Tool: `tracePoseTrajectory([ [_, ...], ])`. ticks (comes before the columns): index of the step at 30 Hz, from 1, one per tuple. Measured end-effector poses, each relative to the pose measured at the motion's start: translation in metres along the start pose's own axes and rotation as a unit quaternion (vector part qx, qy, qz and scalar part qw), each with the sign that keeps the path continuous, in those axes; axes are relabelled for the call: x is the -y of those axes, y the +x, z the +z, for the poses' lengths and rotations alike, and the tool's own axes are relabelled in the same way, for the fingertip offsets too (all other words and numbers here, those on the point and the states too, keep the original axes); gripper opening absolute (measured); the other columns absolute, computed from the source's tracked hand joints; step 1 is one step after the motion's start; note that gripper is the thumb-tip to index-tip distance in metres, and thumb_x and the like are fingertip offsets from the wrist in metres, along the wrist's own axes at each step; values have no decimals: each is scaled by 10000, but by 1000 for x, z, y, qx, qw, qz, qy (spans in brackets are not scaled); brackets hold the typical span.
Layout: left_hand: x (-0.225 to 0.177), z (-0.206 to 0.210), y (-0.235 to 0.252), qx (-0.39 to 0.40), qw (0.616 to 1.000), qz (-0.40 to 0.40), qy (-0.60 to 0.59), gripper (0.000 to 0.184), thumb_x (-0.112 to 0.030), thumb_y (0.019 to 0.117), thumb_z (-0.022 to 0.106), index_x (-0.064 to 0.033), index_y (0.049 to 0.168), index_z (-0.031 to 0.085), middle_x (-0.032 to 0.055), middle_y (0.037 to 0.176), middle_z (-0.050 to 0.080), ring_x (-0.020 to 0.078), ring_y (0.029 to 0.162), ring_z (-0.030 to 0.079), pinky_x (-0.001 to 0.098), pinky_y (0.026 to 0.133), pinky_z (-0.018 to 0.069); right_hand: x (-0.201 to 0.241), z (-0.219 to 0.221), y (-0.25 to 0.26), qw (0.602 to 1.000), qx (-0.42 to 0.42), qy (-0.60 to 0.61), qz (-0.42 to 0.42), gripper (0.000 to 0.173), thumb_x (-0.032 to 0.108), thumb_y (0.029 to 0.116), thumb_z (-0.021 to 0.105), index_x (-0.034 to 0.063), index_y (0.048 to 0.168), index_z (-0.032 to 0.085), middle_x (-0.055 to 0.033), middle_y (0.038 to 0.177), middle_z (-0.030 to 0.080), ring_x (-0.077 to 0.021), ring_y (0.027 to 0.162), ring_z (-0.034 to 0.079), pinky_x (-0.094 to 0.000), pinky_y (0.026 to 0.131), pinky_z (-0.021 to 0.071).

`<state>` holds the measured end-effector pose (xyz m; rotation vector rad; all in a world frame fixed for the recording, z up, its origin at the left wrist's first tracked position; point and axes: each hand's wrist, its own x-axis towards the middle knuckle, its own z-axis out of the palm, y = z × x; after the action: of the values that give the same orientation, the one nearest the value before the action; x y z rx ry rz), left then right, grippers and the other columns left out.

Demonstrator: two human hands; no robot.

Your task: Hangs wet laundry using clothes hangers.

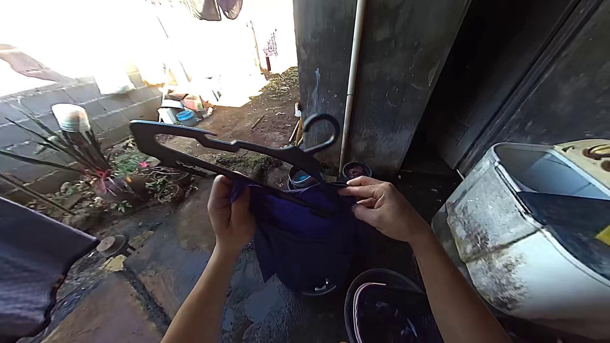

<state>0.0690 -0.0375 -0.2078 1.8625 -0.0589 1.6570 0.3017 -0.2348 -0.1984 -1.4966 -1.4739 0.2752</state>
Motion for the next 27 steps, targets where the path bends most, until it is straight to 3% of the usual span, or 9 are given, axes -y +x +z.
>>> tracePoseTrajectory([
  [3,2,14,-8,52,999,1,-10,140,-179,1063,482,-246,1124,590,-177,962,636,-61,864,615,160,777,539,7,13,2,999,-40,-6,-15,376,381,887,786,100,1137,778,-39,1121,685,-84,947,670,-244,773,592],
  [7,2,20,-11,44,997,-42,-51,146,-186,1057,487,-234,1102,617,-157,926,632,-43,824,615,174,751,543,-3,35,9,987,-144,-67,12,443,443,826,837,85,1078,769,-60,1040,688,-128,845,636,-307,699,548],
  [10,-4,10,-5,88,992,-59,-66,108,-212,1045,538,-246,1107,620,-161,930,644,-43,831,622,170,758,547,-15,40,9,986,-146,-25,-74,252,284,940,747,59,1049,777,-52,1027,700,-79,914,682,-231,760,598],
  [13,-7,-16,5,240,964,-114,9,230,-114,928,672,-154,1153,643,-86,959,686,6,831,660,206,751,586,-15,25,7,978,-172,-18,-117,183,208,1000,665,40,1053,713,-45,1027,684,-67,902,679,-236,769,608],
  [15,-9,-30,10,335,913,-175,153,269,-88,848,760,-131,1106,697,-48,944,707,40,829,674,261,756,594,-12,5,4,974,-199,-7,-113,161,200,1039,599,43,1062,625,-4,911,642,-34,780,625,-224,702,562],
  [18,0,-44,6,427,799,-268,328,198,-96,896,758,-77,1087,714,91,1037,656,233,952,653,473,860,556,-5,-19,-2,967,-216,-22,-136,121,181,1062,542,69,1084,583,63,892,615,40,783,597,-153,723,528],
  [21,4,-50,-3,503,696,-391,330,237,-91,906,728,-29,1133,698,179,1096,680,332,1010,662,566,910,528,5,-15,-5,959,-213,-80,-167,154,202,1066,536,60,1014,570,11,913,567,11,751,555,-146,667,501],
  [23,2,-38,-16,476,693,-492,225,224,-183,990,669,-19,1141,683,146,987,720,258,827,711,472,741,597,6,-15,-14,955,-222,-102,-167,184,218,1070,537,43,1038,584,-16,929,584,-24,764,578,-195,678,530],
  [27,7,-17,-60,118,730,-659,-141,302,-170,1067,493,-38,1330,560,178,1105,710,314,890,731,510,726,626,3,-4,-20,952,-231,-68,-187,255,162,1076,506,-68,1181,545,1,1086,659,44,1017,617,-198,924,535],
])
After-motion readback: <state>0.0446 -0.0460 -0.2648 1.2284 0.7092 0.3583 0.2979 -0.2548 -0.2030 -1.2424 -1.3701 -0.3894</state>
